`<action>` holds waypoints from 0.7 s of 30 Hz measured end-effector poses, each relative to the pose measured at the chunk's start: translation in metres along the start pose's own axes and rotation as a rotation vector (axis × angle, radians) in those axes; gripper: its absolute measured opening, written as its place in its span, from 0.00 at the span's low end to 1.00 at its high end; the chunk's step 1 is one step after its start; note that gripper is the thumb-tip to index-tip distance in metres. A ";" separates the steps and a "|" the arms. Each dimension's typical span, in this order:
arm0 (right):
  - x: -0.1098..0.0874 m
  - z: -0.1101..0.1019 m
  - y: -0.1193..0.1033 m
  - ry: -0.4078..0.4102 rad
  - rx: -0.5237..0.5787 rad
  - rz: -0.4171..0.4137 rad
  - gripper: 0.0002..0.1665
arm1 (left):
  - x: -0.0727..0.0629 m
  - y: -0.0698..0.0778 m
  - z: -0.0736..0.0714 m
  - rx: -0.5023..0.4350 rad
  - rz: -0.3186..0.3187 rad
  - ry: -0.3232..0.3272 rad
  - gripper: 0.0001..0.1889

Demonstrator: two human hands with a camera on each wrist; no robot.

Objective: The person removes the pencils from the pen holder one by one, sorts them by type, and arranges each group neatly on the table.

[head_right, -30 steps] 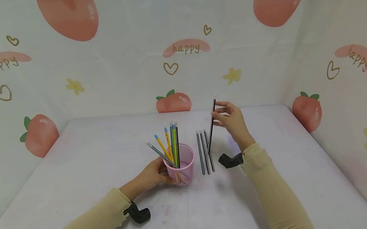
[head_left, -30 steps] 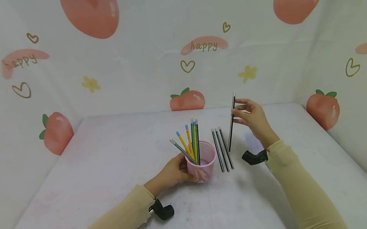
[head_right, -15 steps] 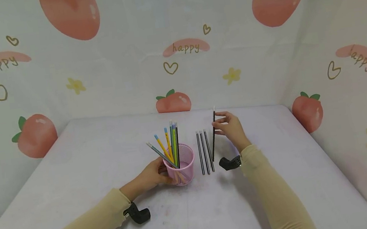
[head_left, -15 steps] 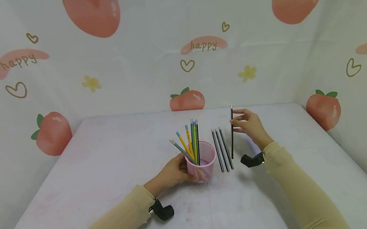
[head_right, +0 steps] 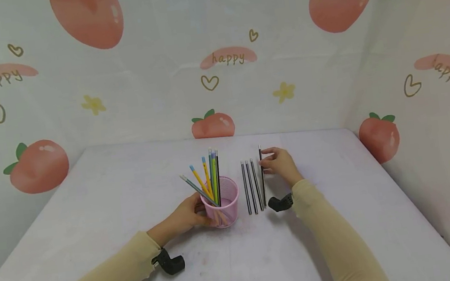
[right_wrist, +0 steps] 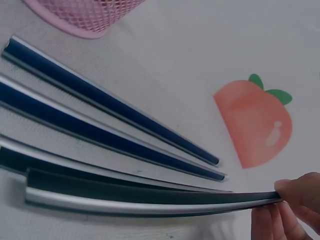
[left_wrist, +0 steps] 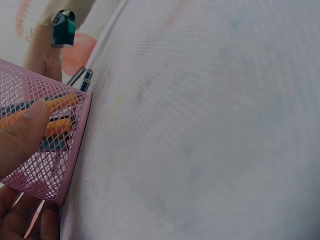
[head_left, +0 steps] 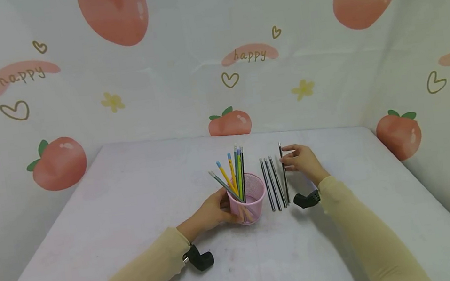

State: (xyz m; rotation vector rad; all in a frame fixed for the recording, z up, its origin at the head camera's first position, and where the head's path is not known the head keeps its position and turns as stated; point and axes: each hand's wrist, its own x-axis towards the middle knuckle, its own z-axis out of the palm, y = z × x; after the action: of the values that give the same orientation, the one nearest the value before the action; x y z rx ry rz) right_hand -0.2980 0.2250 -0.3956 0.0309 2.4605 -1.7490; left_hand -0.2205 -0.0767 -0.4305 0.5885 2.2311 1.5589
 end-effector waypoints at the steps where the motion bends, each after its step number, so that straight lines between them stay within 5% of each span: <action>1: 0.001 0.001 0.001 -0.004 -0.006 0.001 0.32 | 0.000 0.000 0.000 -0.002 0.000 0.000 0.40; 15: 0.014 0.007 0.011 -0.039 -0.168 0.067 0.29 | 0.001 0.000 -0.001 0.001 -0.016 -0.011 0.41; 21: 0.016 0.008 0.013 -0.043 -0.158 0.113 0.29 | 0.001 0.000 -0.001 0.002 -0.021 -0.009 0.40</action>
State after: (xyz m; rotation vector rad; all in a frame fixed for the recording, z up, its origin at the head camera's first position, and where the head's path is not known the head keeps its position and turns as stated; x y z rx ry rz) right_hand -0.3124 0.2207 -0.4126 0.1137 2.5047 -1.4908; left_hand -0.2223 -0.0771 -0.4298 0.5700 2.2251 1.5410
